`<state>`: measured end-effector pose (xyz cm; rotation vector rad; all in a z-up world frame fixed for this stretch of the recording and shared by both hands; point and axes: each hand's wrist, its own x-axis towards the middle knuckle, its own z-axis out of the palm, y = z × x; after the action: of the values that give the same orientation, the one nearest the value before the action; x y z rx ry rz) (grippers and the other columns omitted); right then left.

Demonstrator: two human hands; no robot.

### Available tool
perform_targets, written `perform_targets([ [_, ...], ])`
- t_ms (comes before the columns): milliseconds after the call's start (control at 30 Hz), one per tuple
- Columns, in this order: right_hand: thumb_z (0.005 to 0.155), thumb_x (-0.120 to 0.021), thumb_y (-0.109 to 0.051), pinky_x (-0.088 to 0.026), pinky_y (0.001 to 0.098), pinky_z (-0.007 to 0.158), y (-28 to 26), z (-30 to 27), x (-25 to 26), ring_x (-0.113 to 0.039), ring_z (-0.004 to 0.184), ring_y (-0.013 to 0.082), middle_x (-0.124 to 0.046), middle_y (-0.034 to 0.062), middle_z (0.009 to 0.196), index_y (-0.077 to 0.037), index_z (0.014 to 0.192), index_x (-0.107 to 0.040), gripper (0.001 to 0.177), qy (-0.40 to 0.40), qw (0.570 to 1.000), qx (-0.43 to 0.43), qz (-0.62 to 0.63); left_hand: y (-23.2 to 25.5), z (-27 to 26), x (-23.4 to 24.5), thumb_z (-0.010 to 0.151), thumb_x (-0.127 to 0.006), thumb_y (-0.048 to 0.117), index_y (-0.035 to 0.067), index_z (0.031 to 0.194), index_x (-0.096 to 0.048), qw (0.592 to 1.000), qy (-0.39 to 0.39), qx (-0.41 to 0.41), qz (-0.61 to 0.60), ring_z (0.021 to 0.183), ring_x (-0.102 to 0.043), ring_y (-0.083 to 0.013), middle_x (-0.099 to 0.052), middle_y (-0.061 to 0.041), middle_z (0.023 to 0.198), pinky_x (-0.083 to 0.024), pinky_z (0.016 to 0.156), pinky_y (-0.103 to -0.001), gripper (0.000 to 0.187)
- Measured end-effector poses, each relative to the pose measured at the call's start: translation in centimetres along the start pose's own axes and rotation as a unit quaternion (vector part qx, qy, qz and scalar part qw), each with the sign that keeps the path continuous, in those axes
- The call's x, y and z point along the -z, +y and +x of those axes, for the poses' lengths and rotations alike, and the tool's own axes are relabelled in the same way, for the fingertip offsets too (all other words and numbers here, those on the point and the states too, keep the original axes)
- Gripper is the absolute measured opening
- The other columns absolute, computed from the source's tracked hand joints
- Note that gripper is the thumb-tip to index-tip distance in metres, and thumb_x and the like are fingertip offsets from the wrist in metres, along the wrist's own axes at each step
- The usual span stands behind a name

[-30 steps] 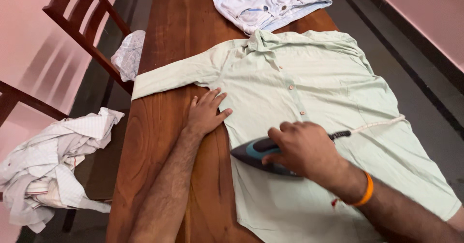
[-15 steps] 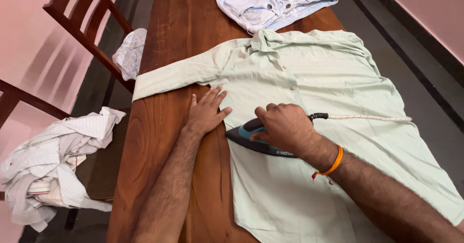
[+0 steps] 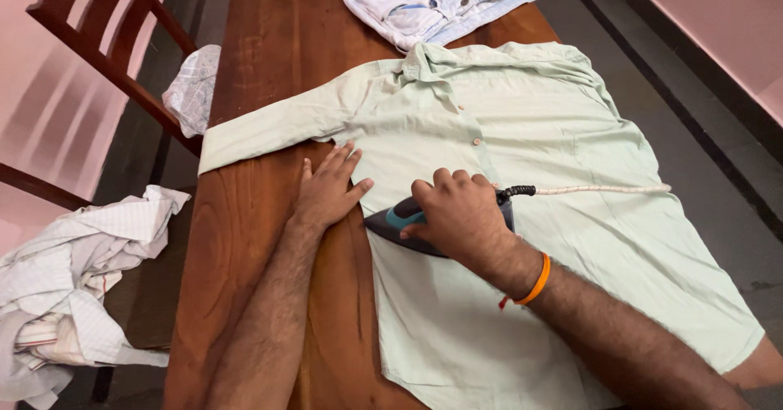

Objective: The person irons a light green long-sleeved shirt laid out on a wooden table. They use a steam iron to smooth the front, sleeves, and collar, adjusting the fabric with their left hand as needed.

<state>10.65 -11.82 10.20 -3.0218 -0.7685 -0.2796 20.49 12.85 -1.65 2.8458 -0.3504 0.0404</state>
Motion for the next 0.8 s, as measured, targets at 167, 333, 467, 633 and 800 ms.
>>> perform_targets([
  [167, 0.073, -0.079, -0.066, -0.057, 0.0466, 0.068, 0.3, -0.2, 0.2, -0.071, 0.081, 0.0327, -0.067, 0.012, 0.083, -0.009, 0.093, -0.066, 0.061, -0.015, 0.999, 0.008, 0.029, 0.0, 0.0, -0.1, 0.093, -0.05, 0.068, 0.019, 0.159, -0.033, 1.0, -0.021, 0.005, 0.006, 0.156, -0.017, -0.0181, -0.019, 0.001, 0.17, -0.007, 0.121, -0.067, 0.084],
  [333, 0.072, -0.079, -0.063, -0.057, 0.0449, 0.067, 0.2, -1.8, 0.3, -0.07, 0.079, 0.0324, -0.067, 0.0116, 0.081, -0.01, 0.089, -0.067, 0.057, -0.008, 0.998, 0.03, 0.048, 0.1, 0.2, -0.3, 0.093, -0.047, 0.07, 0.02, 0.16, -0.031, 1.0, -0.02, 0.01, 0.02, 0.157, -0.016, -0.018, -0.018, 0.001, 0.171, -0.007, 0.122, -0.067, 0.086],
  [467, 0.071, -0.08, -0.064, -0.056, 0.0442, 0.065, -0.1, -3.4, 0.5, -0.07, 0.078, 0.0321, -0.067, 0.0105, 0.08, -0.01, 0.087, -0.065, 0.058, 0.008, 0.999, 0.029, 0.04, 0.0, 0.1, -0.5, 0.094, -0.047, 0.069, 0.02, 0.16, -0.03, 1.0, -0.013, 0.011, 0.019, 0.157, -0.016, -0.019, -0.017, 0.002, 0.172, -0.007, 0.122, -0.068, 0.084],
  [633, 0.071, -0.079, -0.063, -0.056, 0.0434, 0.064, -0.5, -5.2, 0.8, -0.07, 0.075, 0.0303, -0.065, 0.0092, 0.076, -0.011, 0.086, -0.063, 0.057, -0.003, 0.999, 0.014, 0.029, 0.0, 0.1, -0.7, 0.094, -0.046, 0.069, 0.02, 0.161, -0.03, 0.999, -0.018, 0.017, 0.025, 0.157, -0.016, -0.0199, -0.016, 0.002, 0.172, -0.006, 0.121, -0.069, 0.084],
  [800, 0.072, -0.078, -0.064, -0.056, 0.0433, 0.064, -0.9, -7.6, 1.9, -0.069, 0.073, 0.0303, -0.063, 0.0088, 0.08, -0.012, 0.09, -0.062, 0.056, -0.024, 0.999, 0.035, 0.029, 0.2, 0.1, -0.5, 0.095, -0.044, 0.07, 0.019, 0.161, -0.029, 0.999, -0.02, 0.019, 0.028, 0.158, -0.015, -0.0217, -0.014, 0.001, 0.172, -0.006, 0.121, -0.07, 0.085],
])
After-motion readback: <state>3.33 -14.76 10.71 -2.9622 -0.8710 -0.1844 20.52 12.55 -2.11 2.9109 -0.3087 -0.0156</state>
